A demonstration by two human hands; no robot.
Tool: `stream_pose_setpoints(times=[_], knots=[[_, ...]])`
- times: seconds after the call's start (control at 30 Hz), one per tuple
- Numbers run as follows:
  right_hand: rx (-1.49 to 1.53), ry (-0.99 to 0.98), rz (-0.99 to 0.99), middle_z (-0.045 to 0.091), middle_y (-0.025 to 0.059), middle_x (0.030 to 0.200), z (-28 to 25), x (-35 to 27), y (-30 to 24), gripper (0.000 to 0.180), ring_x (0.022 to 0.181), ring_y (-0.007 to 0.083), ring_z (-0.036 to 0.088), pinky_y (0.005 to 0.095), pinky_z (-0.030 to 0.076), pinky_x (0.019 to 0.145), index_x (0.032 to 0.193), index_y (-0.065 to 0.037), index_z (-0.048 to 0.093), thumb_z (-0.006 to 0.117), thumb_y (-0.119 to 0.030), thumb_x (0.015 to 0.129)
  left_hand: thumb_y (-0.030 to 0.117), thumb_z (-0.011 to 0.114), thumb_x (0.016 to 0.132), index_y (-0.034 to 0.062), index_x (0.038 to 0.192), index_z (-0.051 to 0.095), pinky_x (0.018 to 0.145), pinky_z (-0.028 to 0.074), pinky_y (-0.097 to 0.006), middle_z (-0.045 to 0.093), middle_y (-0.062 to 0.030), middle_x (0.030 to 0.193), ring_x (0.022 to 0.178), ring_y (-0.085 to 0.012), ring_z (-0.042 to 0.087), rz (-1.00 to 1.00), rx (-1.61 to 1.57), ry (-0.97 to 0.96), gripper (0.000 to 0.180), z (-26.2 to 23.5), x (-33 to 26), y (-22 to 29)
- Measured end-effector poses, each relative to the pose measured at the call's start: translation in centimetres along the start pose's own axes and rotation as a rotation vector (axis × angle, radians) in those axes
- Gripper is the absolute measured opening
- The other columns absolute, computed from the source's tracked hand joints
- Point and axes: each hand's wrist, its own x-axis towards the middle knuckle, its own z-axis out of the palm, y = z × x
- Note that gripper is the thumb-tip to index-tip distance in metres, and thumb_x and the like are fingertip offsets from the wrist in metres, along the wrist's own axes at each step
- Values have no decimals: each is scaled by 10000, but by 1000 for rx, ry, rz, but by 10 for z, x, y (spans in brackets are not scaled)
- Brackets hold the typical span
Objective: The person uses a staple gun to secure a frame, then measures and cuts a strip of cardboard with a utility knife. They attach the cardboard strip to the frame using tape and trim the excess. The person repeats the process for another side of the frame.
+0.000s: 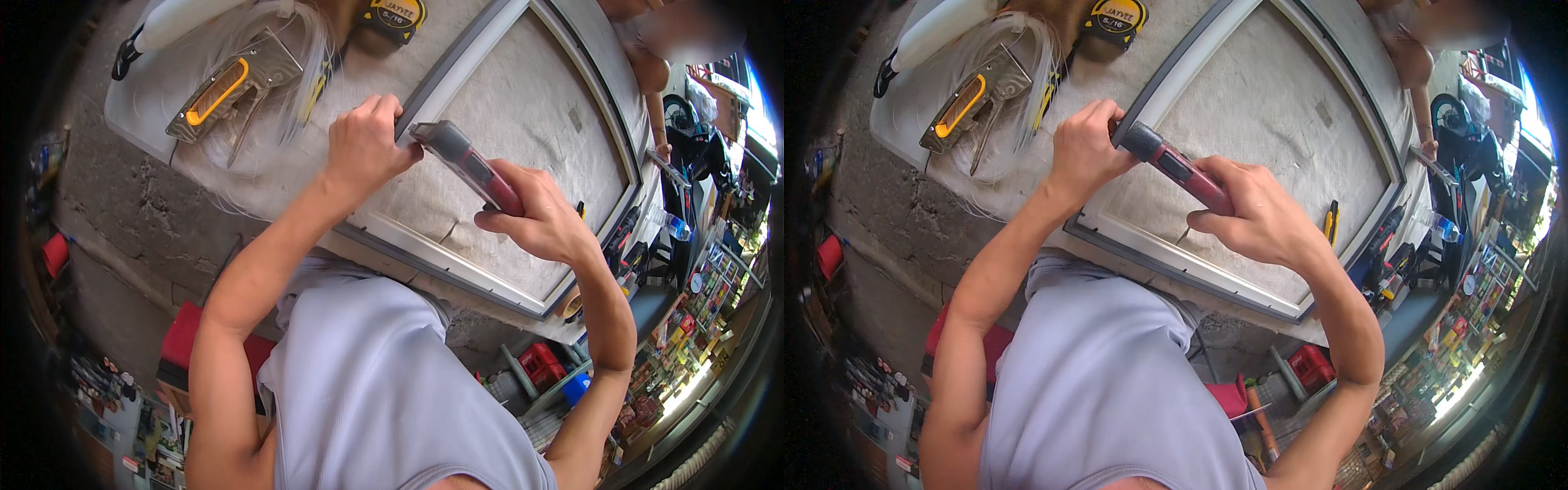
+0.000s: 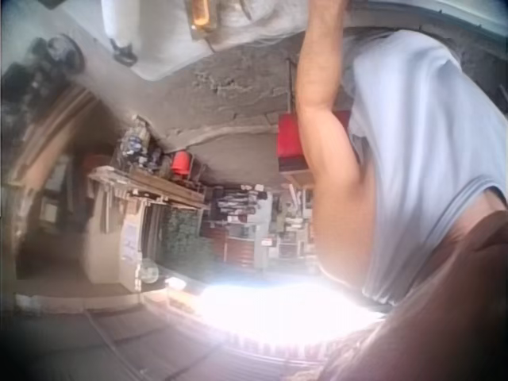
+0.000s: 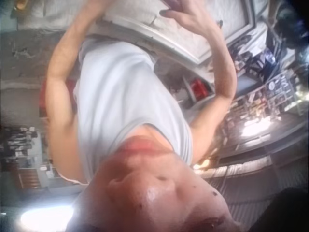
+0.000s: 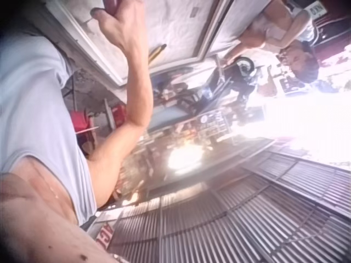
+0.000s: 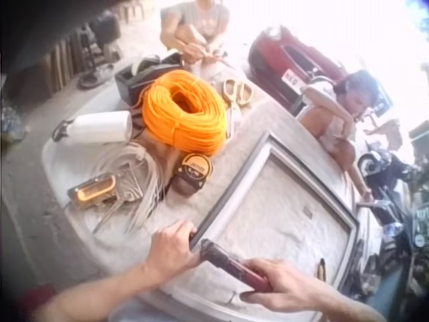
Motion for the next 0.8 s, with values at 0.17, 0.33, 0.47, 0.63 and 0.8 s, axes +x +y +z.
stream_pose_setpoints(times=[0.17, 0.33, 0.47, 0.63, 0.8], knots=[[6, -67, 79, 578, 191, 710, -12, 7, -7, 456, 655, 311, 581, 400, 437, 640, 1075, 47, 607, 683, -209, 706, 237, 842, 601, 49, 805, 596, 568, 501, -394, 614, -101, 772, 664, -305, 631, 1, -15, 56, 371, 3, -6, 3], [6, -29, 17, 547, 160, 664, -14, 13, -5, 406, 620, 288, 556, 391, 426, 621, 1038, 34, 599, 686, -184, 708, 197, 811, 599, 49, 813, 592, 570, 495, -418, 609, -120, 748, 645, -332, 618, 78, -48, 104, 340, 1, 2, 3], [-13, -5, 36, 612, 201, 692, -8, 12, -4, 350, 659, 352, 607, 435, 467, 656, 1001, 36, 587, 664, -149, 714, 200, 834, 605, 53, 812, 596, 570, 487, -423, 604, -131, 731, 636, -352, 598, 175, -131, 53, 348, 0, 8, -1], [-126, 61, -27, 603, 249, 621, -3, 13, -8, 205, 600, 407, 618, 478, 516, 592, 749, 72, 628, 577, -79, 620, 246, 866, 624, 62, 803, 689, 592, 496, -377, 652, -110, 709, 634, -294, 636, 260, -66, 29, 312, 7, 7, -16], [-113, 326, -114, 608, 263, 642, 18, -17, 14, 198, 641, 418, 626, 472, 511, 609, 733, 76, 628, 579, -91, 638, 209, 846, 649, 27, 835, 680, 588, 487, -340, 648, -99, 689, 606, -237, 629, 386, -23, 26, 309, 15, 16, -15]])
